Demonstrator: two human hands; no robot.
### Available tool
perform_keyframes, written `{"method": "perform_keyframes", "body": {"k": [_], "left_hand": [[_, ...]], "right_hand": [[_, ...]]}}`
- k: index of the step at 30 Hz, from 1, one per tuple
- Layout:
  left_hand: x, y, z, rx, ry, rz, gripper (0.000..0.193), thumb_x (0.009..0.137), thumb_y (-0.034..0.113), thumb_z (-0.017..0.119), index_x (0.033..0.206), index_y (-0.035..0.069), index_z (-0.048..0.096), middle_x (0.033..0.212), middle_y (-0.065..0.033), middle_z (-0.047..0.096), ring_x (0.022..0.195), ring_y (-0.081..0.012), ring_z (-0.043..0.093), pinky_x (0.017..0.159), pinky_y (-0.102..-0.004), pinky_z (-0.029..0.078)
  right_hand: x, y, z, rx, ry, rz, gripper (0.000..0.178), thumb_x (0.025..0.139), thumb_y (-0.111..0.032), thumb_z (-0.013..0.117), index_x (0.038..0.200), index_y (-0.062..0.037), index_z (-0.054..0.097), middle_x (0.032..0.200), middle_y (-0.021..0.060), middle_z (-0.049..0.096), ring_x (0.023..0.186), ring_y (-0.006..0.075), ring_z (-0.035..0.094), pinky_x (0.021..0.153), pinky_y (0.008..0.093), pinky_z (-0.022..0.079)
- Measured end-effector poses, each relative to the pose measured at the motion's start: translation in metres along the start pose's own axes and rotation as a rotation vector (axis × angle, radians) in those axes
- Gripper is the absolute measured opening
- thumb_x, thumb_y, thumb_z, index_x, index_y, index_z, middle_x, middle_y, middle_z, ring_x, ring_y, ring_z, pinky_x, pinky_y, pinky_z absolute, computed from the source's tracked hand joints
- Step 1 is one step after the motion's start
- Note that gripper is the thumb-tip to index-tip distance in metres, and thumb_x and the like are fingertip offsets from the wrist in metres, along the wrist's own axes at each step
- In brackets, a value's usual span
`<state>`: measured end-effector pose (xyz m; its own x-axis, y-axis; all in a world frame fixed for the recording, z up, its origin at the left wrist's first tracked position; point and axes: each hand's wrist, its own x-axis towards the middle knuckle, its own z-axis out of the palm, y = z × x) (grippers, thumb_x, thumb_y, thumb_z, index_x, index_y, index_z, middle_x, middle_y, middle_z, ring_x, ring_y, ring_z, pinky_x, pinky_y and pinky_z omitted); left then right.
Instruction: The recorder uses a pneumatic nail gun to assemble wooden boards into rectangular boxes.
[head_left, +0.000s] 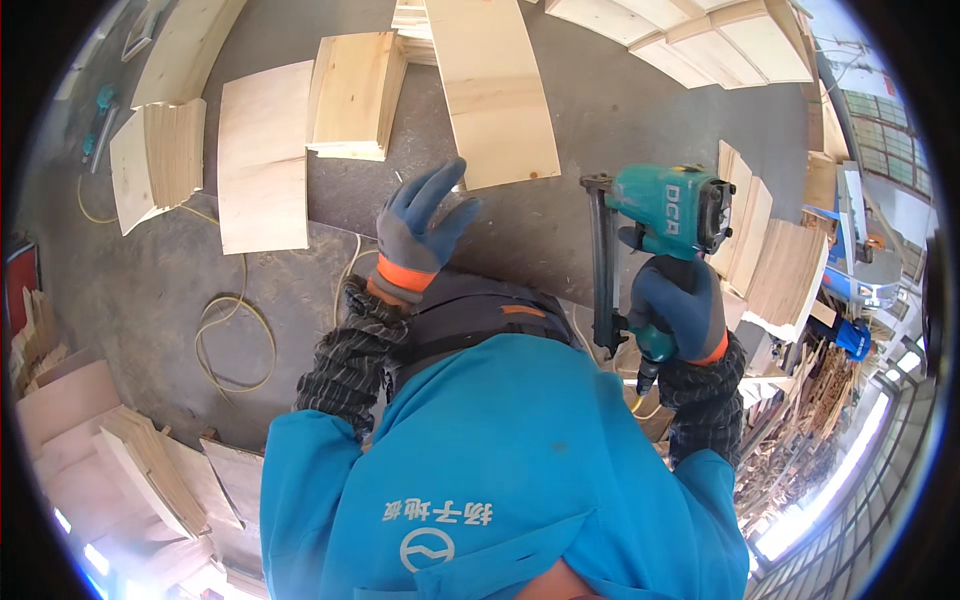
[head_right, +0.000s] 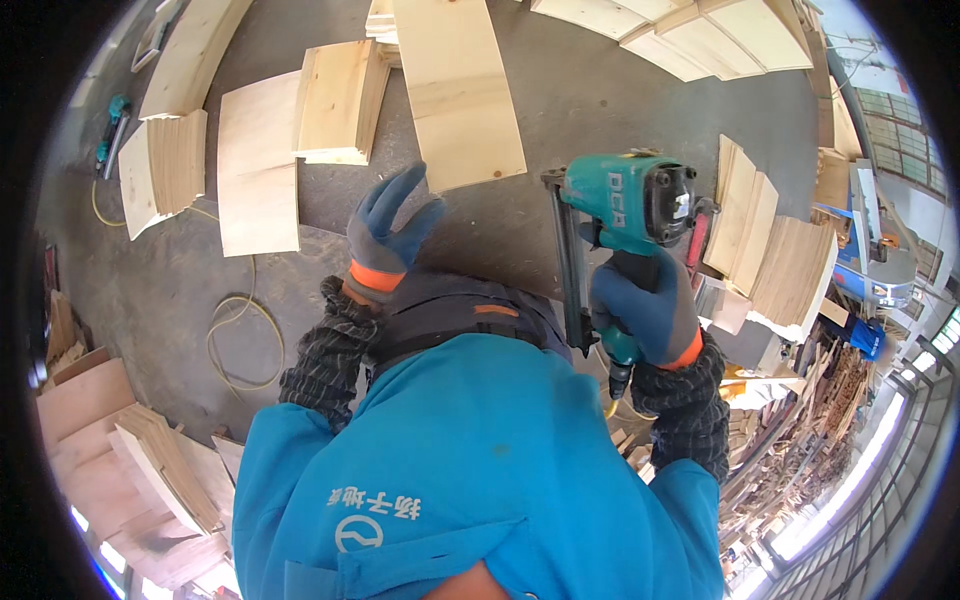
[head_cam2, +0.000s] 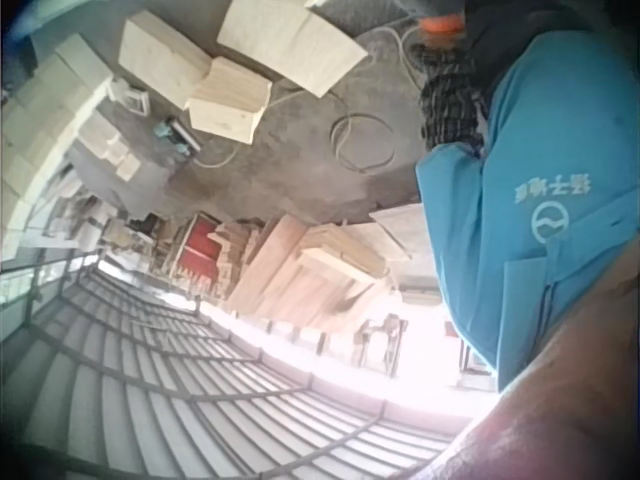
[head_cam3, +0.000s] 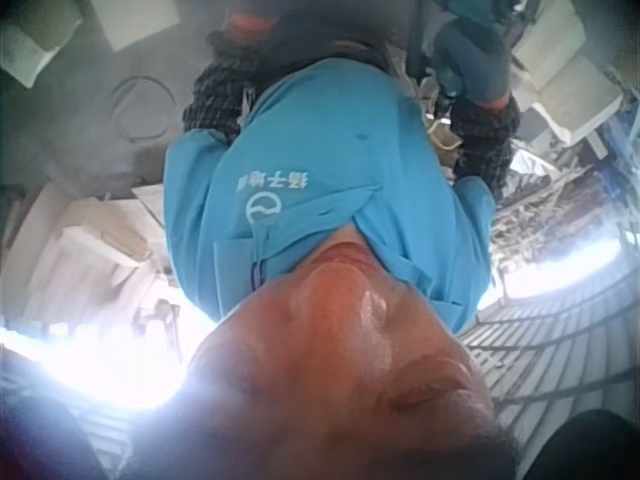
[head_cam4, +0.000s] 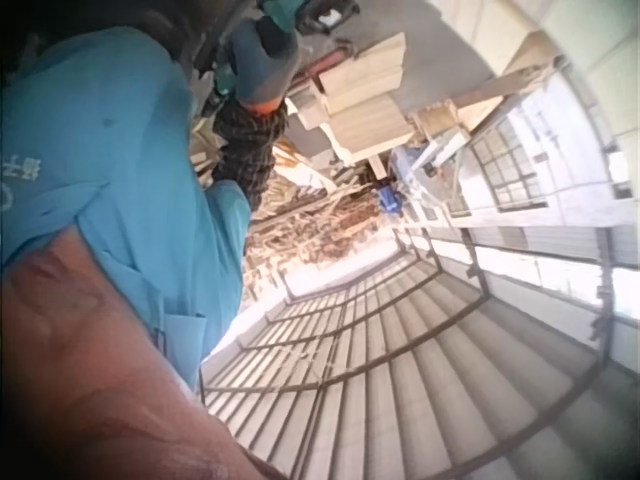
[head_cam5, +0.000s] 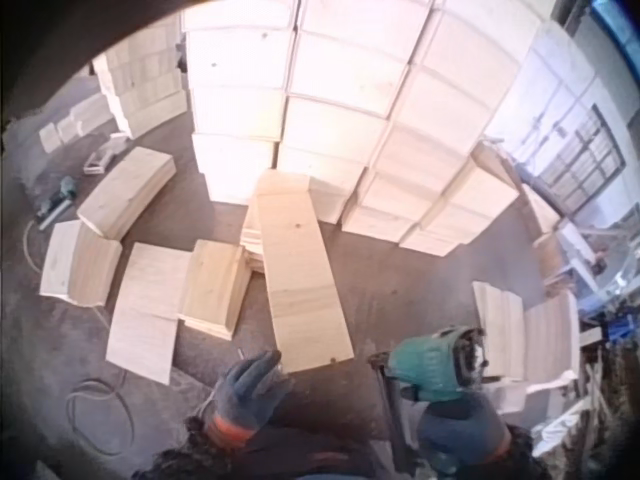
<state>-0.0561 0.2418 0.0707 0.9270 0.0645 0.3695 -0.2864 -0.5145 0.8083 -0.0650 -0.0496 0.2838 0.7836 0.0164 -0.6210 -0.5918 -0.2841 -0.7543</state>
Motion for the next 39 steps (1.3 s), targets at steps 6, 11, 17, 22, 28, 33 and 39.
{"method": "perform_keyframes", "body": {"k": [6, 11, 17, 22, 28, 33, 39], "left_hand": [[0.006, 0.0, 0.01, -0.037, 0.035, 0.007, 0.041, 0.083, 0.01, 0.091, 0.122, 0.007, 0.08, 0.108, -0.0166, 0.081, 0.093, -0.0309, 0.08, 0.083, -0.0384, 0.063], [0.011, -0.006, 0.01, -0.015, 0.057, 0.093, 0.034, 0.081, 0.009, 0.091, 0.113, 0.005, 0.082, 0.105, -0.0156, 0.082, 0.089, -0.0308, 0.079, 0.079, -0.0382, 0.062], [0.014, -0.011, 0.009, -0.004, 0.042, 0.173, 0.031, 0.081, 0.008, 0.089, 0.11, 0.004, 0.081, 0.106, -0.0143, 0.082, 0.088, -0.0314, 0.079, 0.078, -0.0391, 0.062], [0.017, -0.011, 0.007, 0.002, 0.031, 0.202, 0.032, 0.08, 0.009, 0.089, 0.111, 0.005, 0.08, 0.106, -0.0138, 0.082, 0.088, -0.0322, 0.078, 0.077, -0.04, 0.062], [0.017, -0.013, 0.007, 0.014, 0.048, 0.212, 0.035, 0.08, 0.013, 0.089, 0.113, 0.009, 0.08, 0.101, -0.0091, 0.082, 0.08, -0.03, 0.076, 0.071, -0.041, 0.061], [0.016, -0.011, 0.006, -0.005, 0.008, 0.181, 0.034, 0.081, 0.011, 0.089, 0.114, 0.006, 0.08, 0.107, -0.014, 0.082, 0.086, -0.0319, 0.078, 0.076, -0.04, 0.061], [0.016, -0.012, 0.005, 0.009, 0.01, 0.188, 0.034, 0.08, 0.011, 0.09, 0.112, 0.005, 0.081, 0.107, -0.014, 0.082, 0.085, -0.0324, 0.078, 0.075, -0.04, 0.062]], "right_hand": [[0.006, -0.005, 0.019, -0.063, -0.09, 0.054, 0.016, 0.093, -0.011, 0.07, 0.102, 0.0023, 0.069, 0.075, 0.0049, 0.067, 0.06, 0.0139, 0.065, 0.057, 0.0316, 0.051], [0.016, -0.004, 0.029, -0.131, -0.183, 0.078, 0.019, 0.093, -0.013, 0.072, 0.105, 0.0016, 0.07, 0.08, 0.0049, 0.069, 0.067, 0.0132, 0.066, 0.061, 0.0318, 0.052], [0.028, -0.006, 0.043, -0.236, -0.192, 0.054, 0.025, 0.092, -0.016, 0.076, 0.108, 0.0018, 0.07, 0.086, 0.0053, 0.071, 0.075, 0.0122, 0.067, 0.067, 0.0327, 0.055], [0.036, -0.007, 0.053, -0.239, -0.206, 0.056, 0.029, 0.091, -0.018, 0.077, 0.111, 0.0019, 0.071, 0.088, 0.0057, 0.072, 0.077, 0.0119, 0.068, 0.069, 0.0331, 0.056], [0.044, 0.001, 0.059, -0.281, -0.211, 0.033, 0.033, 0.091, -0.022, 0.077, 0.114, 0.0016, 0.073, 0.093, 0.0076, 0.076, 0.083, 0.0139, 0.069, 0.077, 0.0349, 0.057], [0.046, 0.0, 0.061, -0.334, -0.212, 0.04, 0.033, 0.09, -0.024, 0.077, 0.113, 0.0002, 0.074, 0.093, 0.0084, 0.076, 0.086, 0.0152, 0.069, 0.081, 0.0359, 0.057], [0.046, 0.003, 0.064, -0.276, -0.224, -0.006, 0.033, 0.091, -0.023, 0.077, 0.114, 0.0006, 0.073, 0.093, 0.0078, 0.075, 0.086, 0.0156, 0.069, 0.081, 0.0356, 0.056]]}}
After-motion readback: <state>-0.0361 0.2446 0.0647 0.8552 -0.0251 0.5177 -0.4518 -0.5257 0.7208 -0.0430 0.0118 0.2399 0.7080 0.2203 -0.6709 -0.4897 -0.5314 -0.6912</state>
